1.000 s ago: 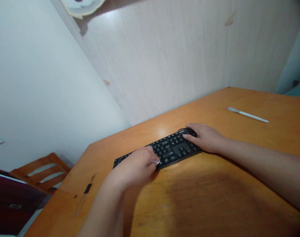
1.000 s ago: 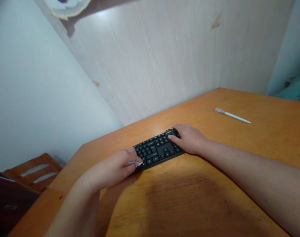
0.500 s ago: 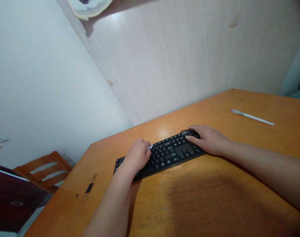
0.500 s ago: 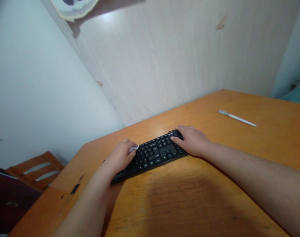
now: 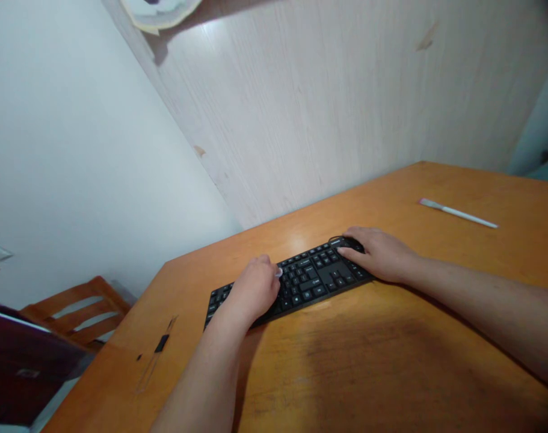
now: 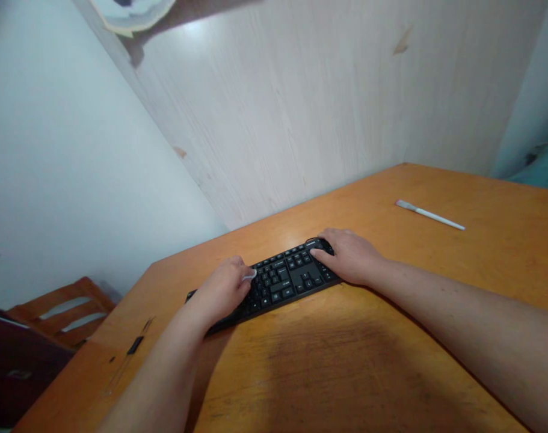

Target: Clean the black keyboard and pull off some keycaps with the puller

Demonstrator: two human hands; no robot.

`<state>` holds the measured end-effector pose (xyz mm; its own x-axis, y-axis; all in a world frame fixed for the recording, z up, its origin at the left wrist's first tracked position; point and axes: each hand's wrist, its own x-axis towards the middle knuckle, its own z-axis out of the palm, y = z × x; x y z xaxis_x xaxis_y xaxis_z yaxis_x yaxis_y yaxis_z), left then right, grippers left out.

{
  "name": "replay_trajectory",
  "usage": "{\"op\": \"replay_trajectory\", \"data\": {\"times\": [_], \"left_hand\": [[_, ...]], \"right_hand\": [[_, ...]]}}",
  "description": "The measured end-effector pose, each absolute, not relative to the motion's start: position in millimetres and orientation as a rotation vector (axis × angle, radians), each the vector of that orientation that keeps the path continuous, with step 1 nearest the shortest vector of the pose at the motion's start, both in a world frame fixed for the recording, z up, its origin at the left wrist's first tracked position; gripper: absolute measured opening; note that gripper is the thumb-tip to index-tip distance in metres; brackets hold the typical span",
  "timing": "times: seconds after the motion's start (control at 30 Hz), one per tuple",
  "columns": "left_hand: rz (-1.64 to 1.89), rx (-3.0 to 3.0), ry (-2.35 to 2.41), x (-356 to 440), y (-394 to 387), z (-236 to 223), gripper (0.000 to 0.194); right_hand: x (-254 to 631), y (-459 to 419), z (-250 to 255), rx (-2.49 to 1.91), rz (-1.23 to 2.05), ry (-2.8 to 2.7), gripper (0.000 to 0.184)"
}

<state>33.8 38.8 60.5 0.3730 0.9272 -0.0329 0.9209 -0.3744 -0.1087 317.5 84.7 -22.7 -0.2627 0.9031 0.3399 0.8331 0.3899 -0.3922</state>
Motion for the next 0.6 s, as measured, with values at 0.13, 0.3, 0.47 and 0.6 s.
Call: {"op": "replay_trajectory", "data": {"times": [0.13, 0.3, 0.47, 0.6], "left_hand": [[0.159, -2.579, -1.672, 38.4, 33.9, 62.6, 0.024], [0.229, -2.616, -1.648, 45.3, 27.3, 67.8, 0.024], [0.229, -2.701, -1.589, 49.7, 20.6, 74.4, 0.025], [0.232, -2.765, -1.540, 51.6, 16.9, 76.5, 0.024]], "right_hand": [[317.4, 84.1, -22.4, -1.485, 0.175, -2.140, 0.039], [317.5, 84.8, -23.1, -1.477, 0.163, -2.143, 0.042], [317.3, 85.5, -23.9, -1.471, 0.157, -2.136, 0.041], [317.5, 85.2, -24.2, -1.467, 0.163, -2.138, 0.039]]}}
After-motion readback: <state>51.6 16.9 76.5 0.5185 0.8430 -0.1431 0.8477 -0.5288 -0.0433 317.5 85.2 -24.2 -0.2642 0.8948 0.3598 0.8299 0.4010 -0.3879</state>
